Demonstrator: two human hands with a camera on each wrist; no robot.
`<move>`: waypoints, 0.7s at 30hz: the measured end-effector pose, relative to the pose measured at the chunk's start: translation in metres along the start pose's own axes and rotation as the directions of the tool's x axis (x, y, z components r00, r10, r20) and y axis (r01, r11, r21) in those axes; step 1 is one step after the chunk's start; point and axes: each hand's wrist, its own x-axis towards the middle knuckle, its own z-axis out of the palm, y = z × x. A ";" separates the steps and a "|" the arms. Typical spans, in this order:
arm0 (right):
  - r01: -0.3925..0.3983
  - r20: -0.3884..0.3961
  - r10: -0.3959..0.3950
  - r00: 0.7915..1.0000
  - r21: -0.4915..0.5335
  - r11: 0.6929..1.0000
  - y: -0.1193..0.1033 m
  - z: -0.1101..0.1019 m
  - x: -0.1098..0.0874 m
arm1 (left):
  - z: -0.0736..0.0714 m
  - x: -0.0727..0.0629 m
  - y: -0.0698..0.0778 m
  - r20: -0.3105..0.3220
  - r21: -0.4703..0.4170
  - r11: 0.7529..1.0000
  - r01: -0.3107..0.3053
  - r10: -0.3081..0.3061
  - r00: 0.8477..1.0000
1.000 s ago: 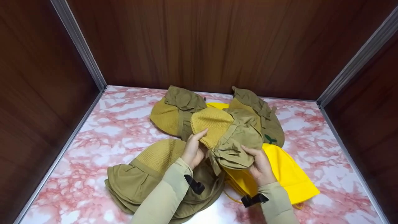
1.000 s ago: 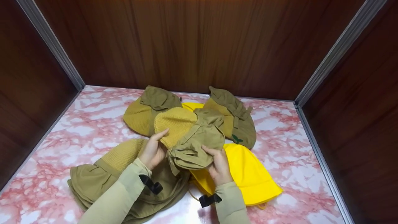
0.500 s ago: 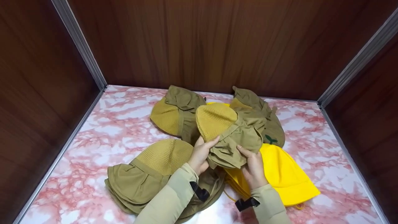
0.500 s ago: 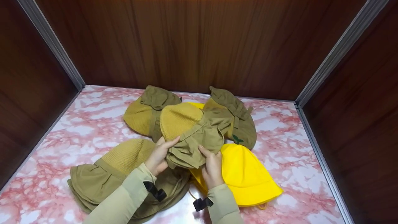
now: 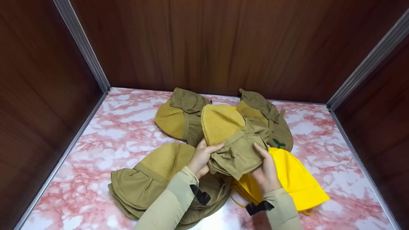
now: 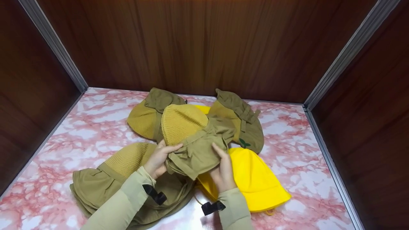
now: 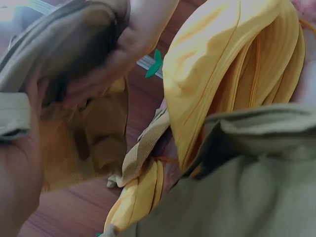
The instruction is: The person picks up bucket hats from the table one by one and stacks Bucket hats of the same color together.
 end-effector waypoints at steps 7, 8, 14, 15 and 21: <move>-0.106 0.148 0.083 0.985 0.156 0.982 -0.019 -0.003 -0.003 | -0.009 -0.004 0.013 0.088 -0.017 0.997 0.070 -0.068 0.994; -0.118 0.171 0.092 0.981 0.148 0.982 -0.021 -0.004 -0.004 | -0.010 -0.005 0.015 0.105 -0.022 0.996 0.082 -0.079 0.991; -0.082 0.162 0.079 0.984 0.017 0.996 -0.026 -0.007 -0.005 | -0.015 -0.006 0.023 0.197 -0.045 0.991 0.127 -0.116 0.974; -0.067 0.143 0.068 0.987 -0.014 0.998 -0.025 -0.007 -0.005 | -0.015 -0.006 0.024 0.210 -0.047 0.990 0.130 -0.118 0.971; -0.023 0.069 0.031 0.997 -0.117 0.993 -0.023 -0.007 -0.006 | -0.017 -0.009 0.029 0.280 -0.076 0.985 0.157 -0.130 0.951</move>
